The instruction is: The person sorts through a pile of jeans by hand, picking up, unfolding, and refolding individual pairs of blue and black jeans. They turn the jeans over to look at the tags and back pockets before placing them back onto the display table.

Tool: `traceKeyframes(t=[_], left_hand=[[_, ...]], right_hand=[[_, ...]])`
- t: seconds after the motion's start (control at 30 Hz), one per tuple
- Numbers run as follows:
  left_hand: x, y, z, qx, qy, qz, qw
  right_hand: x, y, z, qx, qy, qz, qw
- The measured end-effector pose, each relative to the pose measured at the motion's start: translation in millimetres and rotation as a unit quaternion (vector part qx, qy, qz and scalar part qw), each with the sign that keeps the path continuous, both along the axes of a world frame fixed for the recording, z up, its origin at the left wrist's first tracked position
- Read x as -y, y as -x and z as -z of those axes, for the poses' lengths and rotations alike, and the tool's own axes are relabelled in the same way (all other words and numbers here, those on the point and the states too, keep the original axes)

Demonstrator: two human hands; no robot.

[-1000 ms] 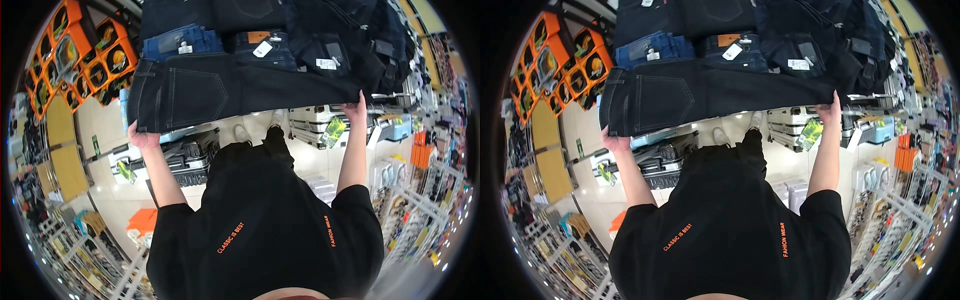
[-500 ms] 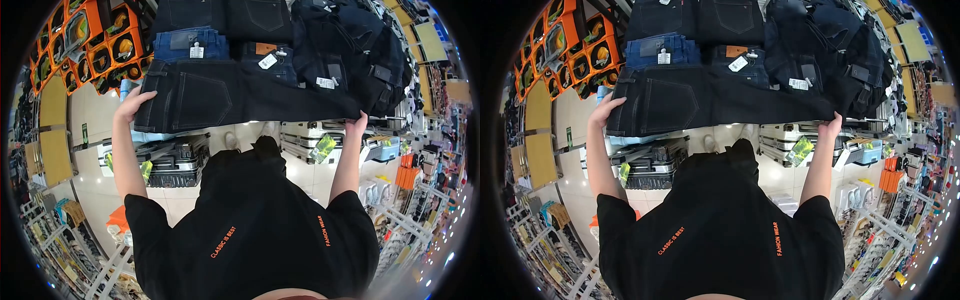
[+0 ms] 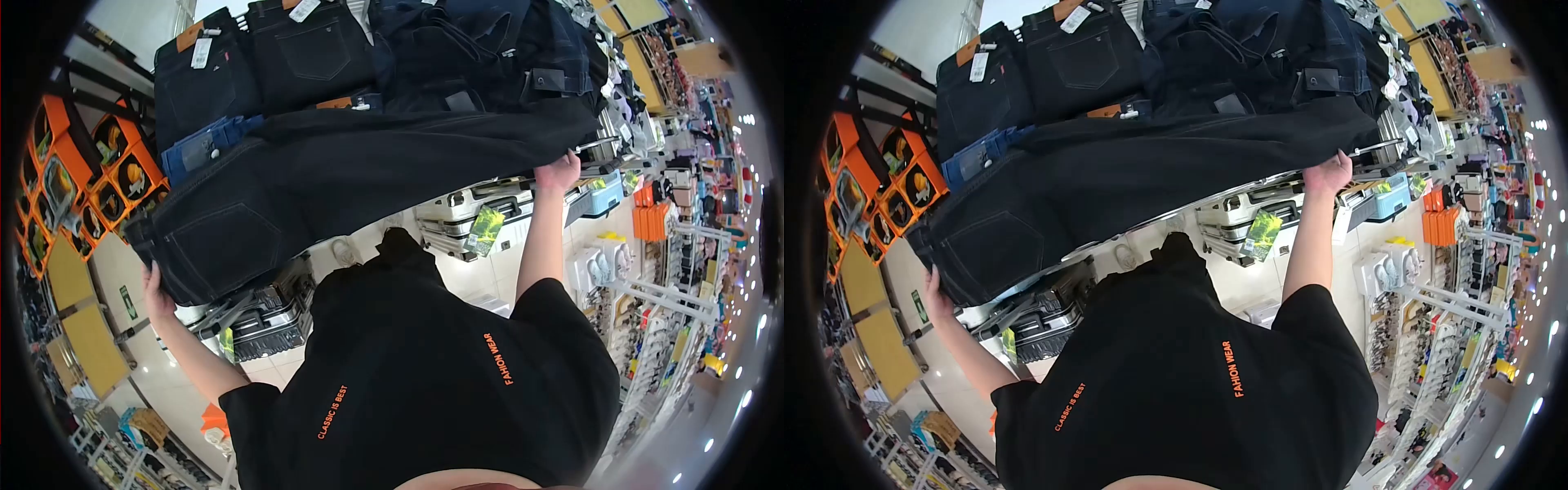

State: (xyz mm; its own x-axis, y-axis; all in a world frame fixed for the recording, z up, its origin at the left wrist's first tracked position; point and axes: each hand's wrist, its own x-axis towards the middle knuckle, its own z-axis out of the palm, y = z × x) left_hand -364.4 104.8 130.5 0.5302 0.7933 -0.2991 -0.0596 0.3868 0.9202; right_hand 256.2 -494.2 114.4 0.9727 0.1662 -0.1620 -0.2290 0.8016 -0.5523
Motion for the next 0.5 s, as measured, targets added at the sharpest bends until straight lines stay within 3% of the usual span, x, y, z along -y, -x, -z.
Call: traceKeyframes(t=[0.13, 0.23, 0.27, 0.37, 0.5], left_hand=[[2, 4, 18, -0.092, -0.006, 0.016, 0.996], [7, 17, 23, -0.116, 0.026, -0.003, 0.993], [9, 21, 20, -0.120, 0.028, -0.006, 0.992], [15, 16, -3, -0.110, -0.013, 0.009, 0.994], [16, 36, -16, -0.085, -0.039, 0.018, 0.995]], right_hand=[[-12, -14, 22, -0.136, 0.079, -0.089, 0.984], [-4, -37, 48, -0.188, 0.208, -0.051, 0.958], [5, -49, 60, -0.192, 0.173, -0.050, 0.965], [1, -50, 59, -0.090, 0.305, -0.036, 0.947], [0, -42, 35, -0.043, 0.213, 0.081, 0.973]])
